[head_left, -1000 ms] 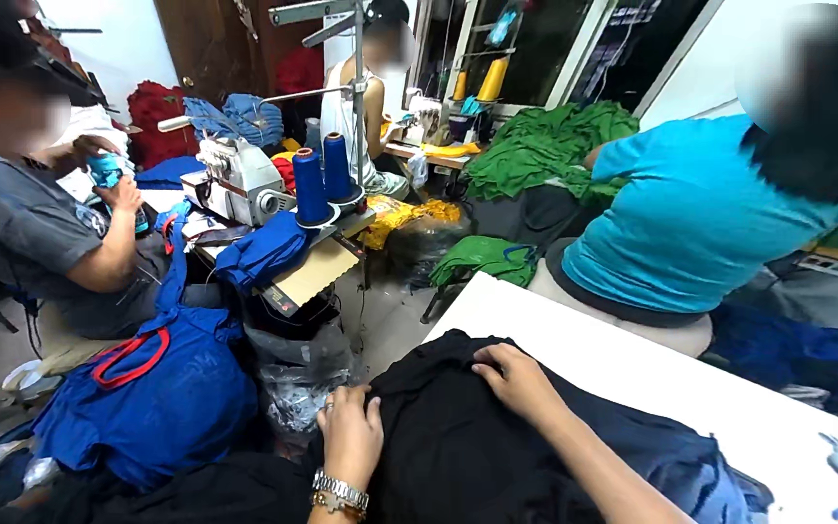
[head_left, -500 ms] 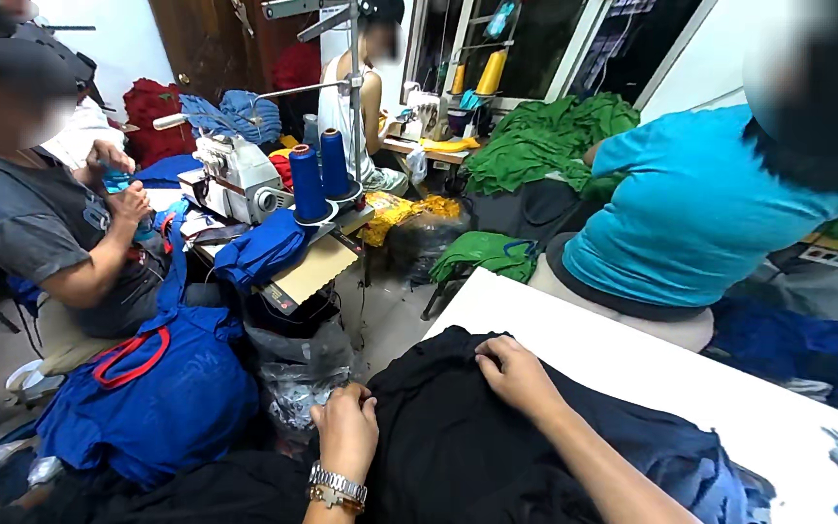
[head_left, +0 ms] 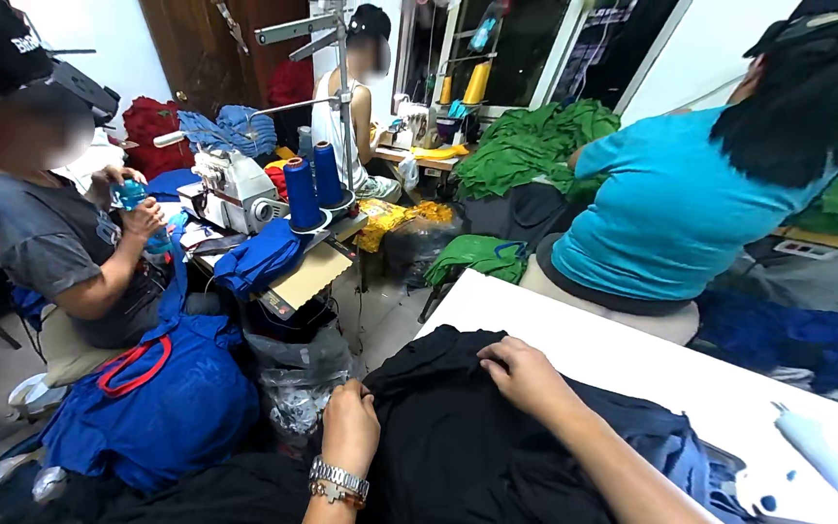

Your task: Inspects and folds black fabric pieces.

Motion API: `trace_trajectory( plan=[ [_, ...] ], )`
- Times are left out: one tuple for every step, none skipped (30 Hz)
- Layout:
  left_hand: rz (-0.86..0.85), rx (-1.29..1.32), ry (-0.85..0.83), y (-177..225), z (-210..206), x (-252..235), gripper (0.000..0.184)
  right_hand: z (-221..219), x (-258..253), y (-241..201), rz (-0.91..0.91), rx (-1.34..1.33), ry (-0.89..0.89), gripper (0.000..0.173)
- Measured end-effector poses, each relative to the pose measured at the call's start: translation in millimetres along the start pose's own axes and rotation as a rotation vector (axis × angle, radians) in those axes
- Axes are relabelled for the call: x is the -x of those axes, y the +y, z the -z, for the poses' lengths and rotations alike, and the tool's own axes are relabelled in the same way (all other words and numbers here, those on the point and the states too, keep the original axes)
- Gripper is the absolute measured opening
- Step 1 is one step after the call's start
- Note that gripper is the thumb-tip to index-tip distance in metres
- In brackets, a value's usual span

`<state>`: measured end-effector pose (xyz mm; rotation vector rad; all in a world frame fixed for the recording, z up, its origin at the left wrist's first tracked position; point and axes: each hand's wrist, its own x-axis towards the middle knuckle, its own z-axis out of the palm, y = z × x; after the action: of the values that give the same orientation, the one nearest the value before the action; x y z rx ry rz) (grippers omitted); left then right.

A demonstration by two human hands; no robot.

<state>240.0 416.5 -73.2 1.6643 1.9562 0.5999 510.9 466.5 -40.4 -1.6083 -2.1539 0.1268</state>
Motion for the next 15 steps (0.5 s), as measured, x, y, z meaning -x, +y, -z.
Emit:
trace_trajectory(
  plan=[
    [-0.01,0.048,0.022,0,-1,1,0.022,3,3,-1,0.008,-0.003,0.015,0.011],
    [-0.018,0.091,0.039,0,-1,3,0.022,6,5,-2,0.01,-0.008,0.021,0.011],
    [-0.031,0.131,0.058,-1,-1,5,0.021,10,8,-2,0.006,-0.007,0.023,0.011],
    [-0.052,0.179,0.076,-1,-1,7,0.02,13,11,-3,0.0,-0.003,0.024,0.011],
    [-0.086,0.226,0.098,-2,-1,9,0.019,16,14,-2,0.01,-0.003,0.044,0.011],
    [-0.137,0.278,0.121,-4,-1,12,0.018,19,18,0,0.03,-0.009,0.074,0.01],
    [-0.213,0.341,0.142,-5,0,16,0.017,23,23,1,0.047,-0.037,0.102,0.01],
    [-0.316,0.419,0.153,-6,1,21,0.015,27,28,5,0.071,-0.087,0.141,0.011],
    [-0.447,0.517,0.141,-5,5,27,0.015,33,33,10,0.094,-0.168,0.186,0.013],
    [-0.603,0.624,0.094,-2,11,35,0.015,39,39,17,0.112,-0.273,0.234,0.015],
    [-0.775,0.72,0.015,2,18,43,0.016,49,46,21,0.116,-0.454,0.264,0.015],
    [-0.937,0.793,-0.089,8,23,52,0.017,60,54,21,0.134,-0.689,0.271,0.013],
    [-1.069,0.838,-0.198,17,26,59,0.018,70,61,20,0.18,-0.919,0.27,0.013],
    [-1.159,0.854,-0.288,27,24,66,0.019,78,67,18,0.239,-1.104,0.261,0.014],
    [-1.211,0.852,-0.341,36,19,70,0.019,80,70,15,0.286,-1.216,0.237,0.013]
  ],
)
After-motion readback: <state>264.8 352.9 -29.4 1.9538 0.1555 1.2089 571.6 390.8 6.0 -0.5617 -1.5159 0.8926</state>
